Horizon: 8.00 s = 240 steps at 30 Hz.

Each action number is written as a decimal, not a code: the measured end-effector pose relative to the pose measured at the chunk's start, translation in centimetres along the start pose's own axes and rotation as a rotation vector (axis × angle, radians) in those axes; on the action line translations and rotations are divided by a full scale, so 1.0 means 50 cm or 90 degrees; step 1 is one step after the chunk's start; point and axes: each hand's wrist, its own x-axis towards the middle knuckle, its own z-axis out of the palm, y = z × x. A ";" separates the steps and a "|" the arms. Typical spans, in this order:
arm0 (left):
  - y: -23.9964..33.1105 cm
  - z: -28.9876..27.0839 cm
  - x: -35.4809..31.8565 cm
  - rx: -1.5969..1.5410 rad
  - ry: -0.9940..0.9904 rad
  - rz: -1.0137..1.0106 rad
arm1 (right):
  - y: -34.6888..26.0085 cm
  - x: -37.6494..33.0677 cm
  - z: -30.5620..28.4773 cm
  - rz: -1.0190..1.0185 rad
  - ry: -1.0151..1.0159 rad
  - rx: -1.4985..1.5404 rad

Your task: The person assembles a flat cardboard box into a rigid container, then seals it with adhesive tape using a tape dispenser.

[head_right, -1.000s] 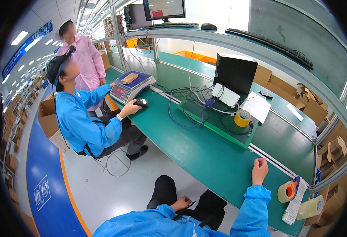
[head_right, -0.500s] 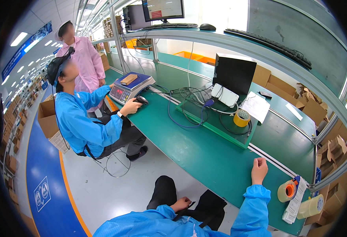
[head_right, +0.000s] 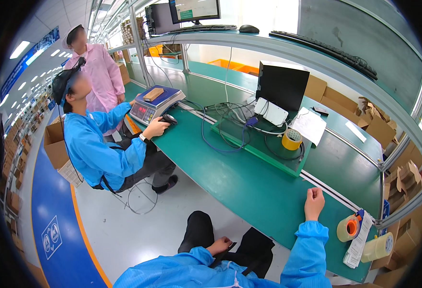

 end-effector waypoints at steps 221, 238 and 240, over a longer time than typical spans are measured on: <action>0.891 0.177 0.148 -0.149 -0.150 0.500 | 0.299 -0.323 -1.392 0.344 0.928 -0.430; 0.756 0.229 -0.298 -0.132 -0.543 0.703 | -0.509 -0.591 -1.234 -0.012 0.783 -0.589; 0.688 0.267 -0.348 -0.120 -0.696 0.572 | -0.463 -0.615 -1.227 0.088 0.725 -0.676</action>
